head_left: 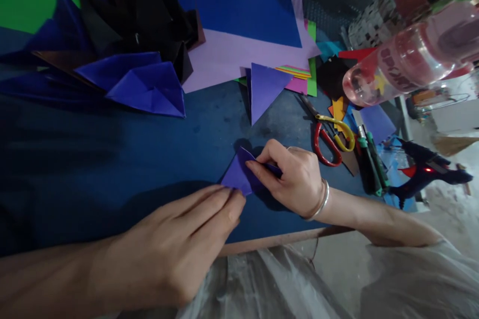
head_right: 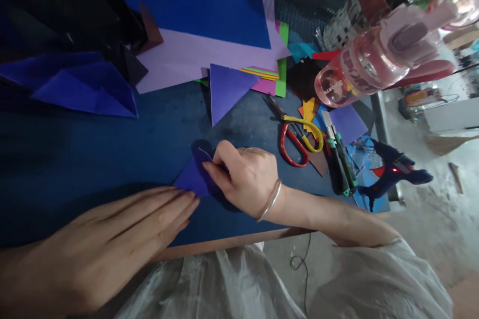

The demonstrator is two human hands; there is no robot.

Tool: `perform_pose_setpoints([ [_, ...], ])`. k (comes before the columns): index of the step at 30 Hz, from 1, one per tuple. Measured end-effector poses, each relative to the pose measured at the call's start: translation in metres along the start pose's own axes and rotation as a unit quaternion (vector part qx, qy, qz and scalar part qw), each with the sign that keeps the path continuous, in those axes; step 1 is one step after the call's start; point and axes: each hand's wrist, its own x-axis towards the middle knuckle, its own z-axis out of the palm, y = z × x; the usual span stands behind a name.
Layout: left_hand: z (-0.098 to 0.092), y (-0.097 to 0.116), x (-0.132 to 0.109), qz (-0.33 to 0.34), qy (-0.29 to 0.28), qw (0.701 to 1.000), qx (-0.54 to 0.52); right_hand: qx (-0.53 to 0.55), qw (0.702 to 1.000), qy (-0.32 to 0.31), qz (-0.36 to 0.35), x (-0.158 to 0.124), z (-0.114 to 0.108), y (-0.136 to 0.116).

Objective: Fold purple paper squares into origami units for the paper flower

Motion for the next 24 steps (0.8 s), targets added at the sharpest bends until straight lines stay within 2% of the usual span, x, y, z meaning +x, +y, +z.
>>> perform_pose_setpoints([
  [3,0.005,0.003,-0.002,-0.003,0.009,1.000,-0.014,-0.002,1.000,0.003,-0.007,0.000,0.001,0.000],
  [8,0.011,-0.001,0.007,-0.011,-0.020,1.000,-0.004,-0.002,1.000,0.010,-0.009,0.001,0.001,0.001],
  [24,0.012,-0.003,0.015,-0.046,-0.021,0.999,-0.013,-0.049,0.997,0.038,-0.037,-0.001,0.000,-0.002],
])
